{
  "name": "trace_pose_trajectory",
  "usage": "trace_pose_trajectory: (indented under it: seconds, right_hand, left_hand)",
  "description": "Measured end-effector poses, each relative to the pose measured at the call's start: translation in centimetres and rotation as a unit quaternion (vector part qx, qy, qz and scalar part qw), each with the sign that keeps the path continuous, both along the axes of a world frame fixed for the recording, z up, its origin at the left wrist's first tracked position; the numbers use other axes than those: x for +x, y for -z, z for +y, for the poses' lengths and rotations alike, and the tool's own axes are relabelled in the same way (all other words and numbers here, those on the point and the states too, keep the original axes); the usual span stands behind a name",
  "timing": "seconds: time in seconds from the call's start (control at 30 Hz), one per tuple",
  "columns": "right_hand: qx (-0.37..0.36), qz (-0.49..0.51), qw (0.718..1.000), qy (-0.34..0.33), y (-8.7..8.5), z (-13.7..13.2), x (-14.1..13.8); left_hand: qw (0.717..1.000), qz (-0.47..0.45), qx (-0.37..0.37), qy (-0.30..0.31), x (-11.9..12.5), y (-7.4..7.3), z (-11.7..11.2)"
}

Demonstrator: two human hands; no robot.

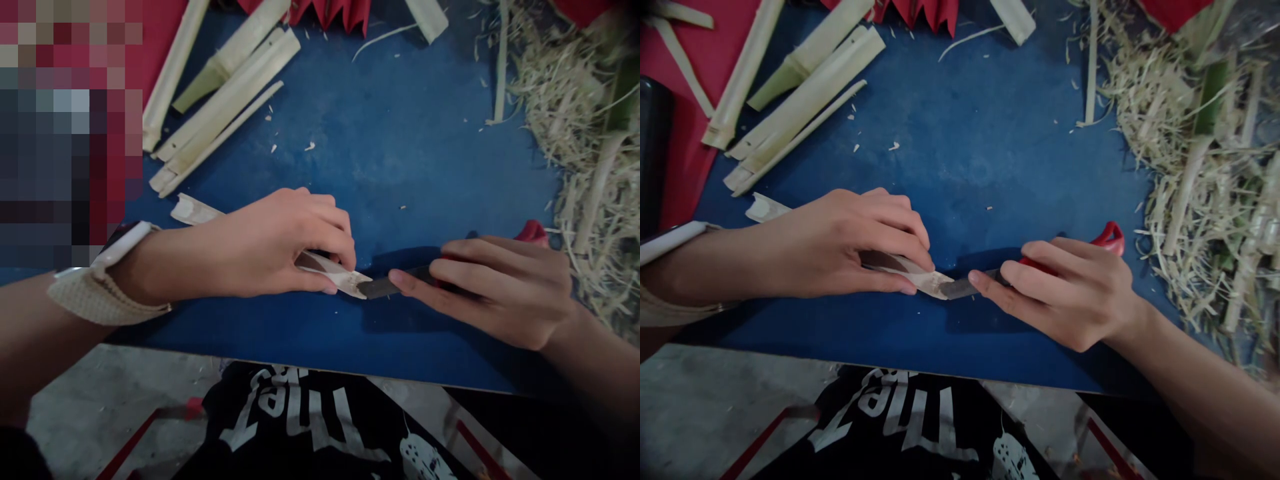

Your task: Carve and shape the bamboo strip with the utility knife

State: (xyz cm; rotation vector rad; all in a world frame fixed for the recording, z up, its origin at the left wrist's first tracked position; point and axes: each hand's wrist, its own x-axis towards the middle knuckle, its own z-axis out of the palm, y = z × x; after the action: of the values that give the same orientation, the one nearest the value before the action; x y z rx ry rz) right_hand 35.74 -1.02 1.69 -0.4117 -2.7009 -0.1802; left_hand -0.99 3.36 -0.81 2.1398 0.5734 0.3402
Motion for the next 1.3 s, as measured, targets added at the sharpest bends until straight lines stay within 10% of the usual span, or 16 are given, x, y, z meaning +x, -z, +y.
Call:
trace_pose_trajectory:
  seconds: [1.3]
  right_hand:
    - [-0.019,0.005,0.997,0.077,0.2,-0.9,0.1]
  left_hand:
    - [1.0,-0.008,0.008,-0.005,-0.1,0.2,0.0]
